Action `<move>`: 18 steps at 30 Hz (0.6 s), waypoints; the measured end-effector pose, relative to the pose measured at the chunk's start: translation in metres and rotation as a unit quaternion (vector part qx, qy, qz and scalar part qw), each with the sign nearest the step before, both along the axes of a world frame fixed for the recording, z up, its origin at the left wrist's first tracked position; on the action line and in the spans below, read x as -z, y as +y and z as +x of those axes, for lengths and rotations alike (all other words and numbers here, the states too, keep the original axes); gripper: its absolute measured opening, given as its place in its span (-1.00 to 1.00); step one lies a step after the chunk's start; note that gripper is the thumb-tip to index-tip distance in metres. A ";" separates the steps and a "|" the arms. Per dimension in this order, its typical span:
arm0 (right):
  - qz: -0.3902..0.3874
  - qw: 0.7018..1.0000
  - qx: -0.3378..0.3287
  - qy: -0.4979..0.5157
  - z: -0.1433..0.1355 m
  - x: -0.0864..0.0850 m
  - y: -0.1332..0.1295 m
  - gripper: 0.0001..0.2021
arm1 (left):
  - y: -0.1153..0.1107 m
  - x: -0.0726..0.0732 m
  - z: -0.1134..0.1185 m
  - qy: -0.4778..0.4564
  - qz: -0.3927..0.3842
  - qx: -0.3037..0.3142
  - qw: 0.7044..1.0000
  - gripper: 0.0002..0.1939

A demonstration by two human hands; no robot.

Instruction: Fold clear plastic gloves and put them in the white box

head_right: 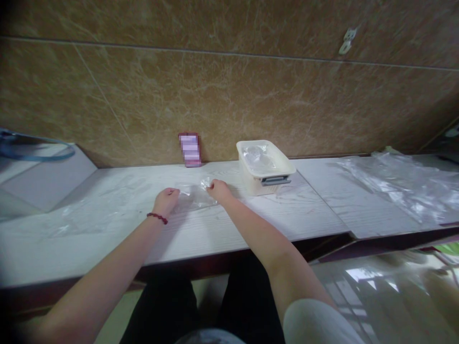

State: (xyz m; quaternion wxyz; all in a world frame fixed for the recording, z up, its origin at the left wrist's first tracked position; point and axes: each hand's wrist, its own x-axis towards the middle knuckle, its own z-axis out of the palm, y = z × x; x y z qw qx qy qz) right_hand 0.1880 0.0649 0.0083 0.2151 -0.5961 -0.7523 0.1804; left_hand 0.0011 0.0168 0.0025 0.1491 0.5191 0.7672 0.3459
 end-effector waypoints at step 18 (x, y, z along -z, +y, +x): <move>-0.035 0.992 0.019 0.123 -0.009 0.017 0.017 -0.88 | 0.018 0.016 -0.008 -0.086 0.057 -0.040 0.994 -0.72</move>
